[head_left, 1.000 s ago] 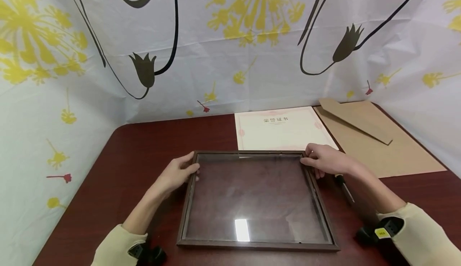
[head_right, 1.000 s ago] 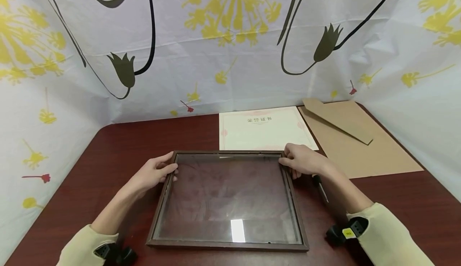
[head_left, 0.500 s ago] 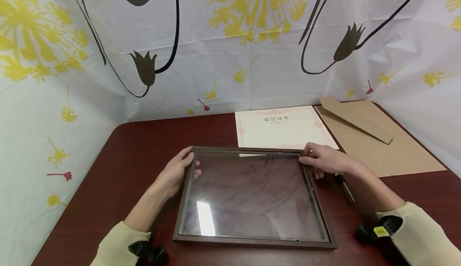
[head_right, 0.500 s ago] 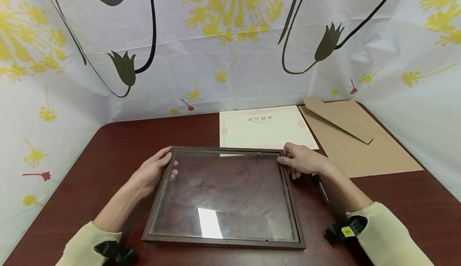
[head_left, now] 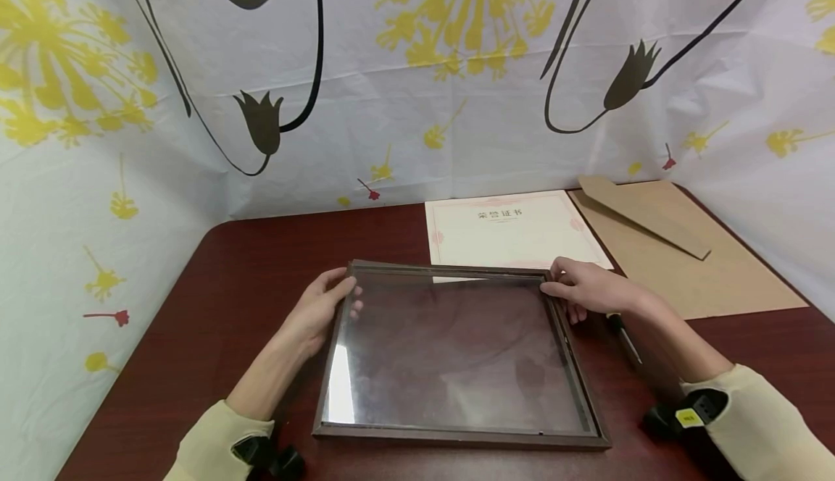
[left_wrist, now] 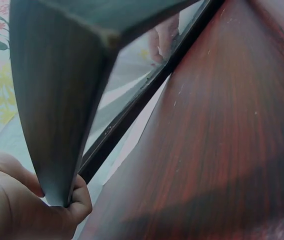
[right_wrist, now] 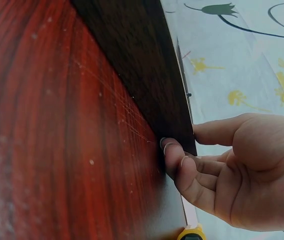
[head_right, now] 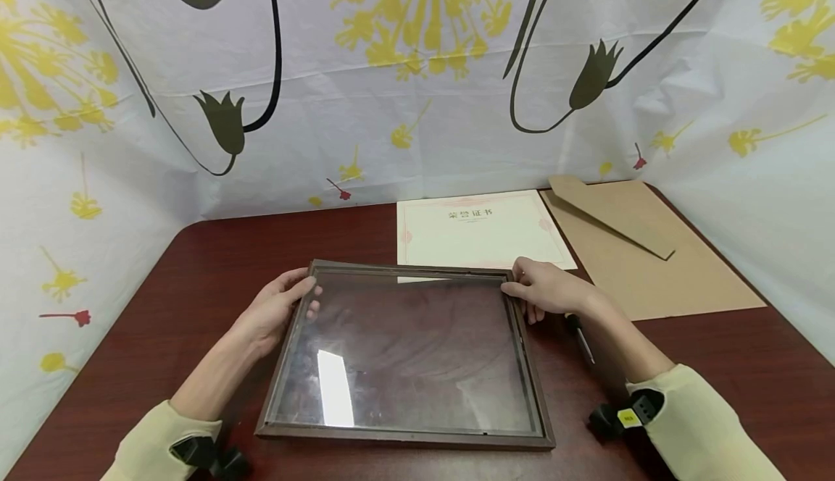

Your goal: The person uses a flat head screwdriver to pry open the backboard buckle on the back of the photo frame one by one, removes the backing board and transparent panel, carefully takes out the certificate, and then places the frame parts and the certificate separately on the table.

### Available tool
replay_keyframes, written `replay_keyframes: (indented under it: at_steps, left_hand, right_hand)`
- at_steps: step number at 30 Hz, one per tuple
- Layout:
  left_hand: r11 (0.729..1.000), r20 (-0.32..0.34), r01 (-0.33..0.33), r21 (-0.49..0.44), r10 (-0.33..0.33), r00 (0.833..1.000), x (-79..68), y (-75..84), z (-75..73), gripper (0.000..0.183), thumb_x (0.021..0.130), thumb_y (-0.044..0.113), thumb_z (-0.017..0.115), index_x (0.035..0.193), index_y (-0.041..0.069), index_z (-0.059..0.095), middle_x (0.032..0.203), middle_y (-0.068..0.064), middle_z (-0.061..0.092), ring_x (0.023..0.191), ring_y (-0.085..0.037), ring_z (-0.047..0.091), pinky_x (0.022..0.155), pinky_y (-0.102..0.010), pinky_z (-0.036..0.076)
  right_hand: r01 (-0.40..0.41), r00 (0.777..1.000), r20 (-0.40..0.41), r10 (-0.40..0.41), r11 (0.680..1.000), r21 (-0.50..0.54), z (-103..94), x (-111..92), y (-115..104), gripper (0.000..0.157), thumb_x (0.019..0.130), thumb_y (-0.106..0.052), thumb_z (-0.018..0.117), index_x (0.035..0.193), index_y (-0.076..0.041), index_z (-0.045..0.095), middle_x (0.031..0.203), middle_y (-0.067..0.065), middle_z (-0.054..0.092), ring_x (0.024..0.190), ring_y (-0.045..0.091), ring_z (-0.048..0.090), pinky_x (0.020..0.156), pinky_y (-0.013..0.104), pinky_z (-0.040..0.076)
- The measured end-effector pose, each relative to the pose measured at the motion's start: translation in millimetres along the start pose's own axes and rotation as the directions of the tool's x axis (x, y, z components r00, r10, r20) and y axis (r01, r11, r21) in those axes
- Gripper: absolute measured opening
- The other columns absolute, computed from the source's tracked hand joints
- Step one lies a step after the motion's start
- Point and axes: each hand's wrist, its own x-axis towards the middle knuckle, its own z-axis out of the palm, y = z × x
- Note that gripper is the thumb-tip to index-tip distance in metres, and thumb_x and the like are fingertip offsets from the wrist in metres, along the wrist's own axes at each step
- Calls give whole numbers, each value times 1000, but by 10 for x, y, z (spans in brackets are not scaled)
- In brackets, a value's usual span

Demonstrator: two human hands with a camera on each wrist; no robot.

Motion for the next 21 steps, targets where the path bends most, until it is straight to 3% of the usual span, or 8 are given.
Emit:
replay_keyframes:
  at_steps: [8, 13, 16, 21]
  left_hand:
    - [1000, 18, 4, 14, -4, 1000, 23, -12, -18, 66, 102, 6, 59, 155, -3, 21, 120, -17, 54, 71, -7, 64, 64, -20, 54]
    - [990, 41, -41, 138, 36, 999, 29, -15, -52, 57, 99, 4, 63, 144, -11, 31, 113, -17, 58, 72, -10, 68, 69, -22, 56]
    - [952, 48, -93, 293, 82, 995, 11, -9, -87, 45, 98, 6, 65, 134, -11, 44, 105, -17, 62, 76, -15, 69, 75, -27, 54]
    - [832, 38, -123, 540, 122, 992, -30, 3, -114, 42, 96, 12, 69, 128, -9, 54, 113, -21, 60, 99, -29, 62, 88, -42, 48]
  right_hand:
    - [-11, 1000, -1, 11, 1000, -1, -2, 0, -10, 23, 105, -23, 57, 103, -1, 50, 62, 6, 59, 53, 23, 63, 54, 35, 52]
    - [-5, 1000, -1, 5, 1000, -5, -3, 0, -13, 23, 105, -23, 57, 103, -1, 48, 61, 5, 60, 53, 23, 63, 52, 35, 50]
    - [-5, 1000, 0, 5, 1000, -9, -4, 3, -14, 23, 105, -23, 57, 103, -2, 48, 61, 5, 60, 53, 23, 62, 52, 35, 50]
    - [-3, 1000, 1, 3, 1000, -21, -8, 3, -5, 23, 104, -23, 58, 101, -2, 47, 62, 6, 60, 53, 24, 62, 52, 35, 50]
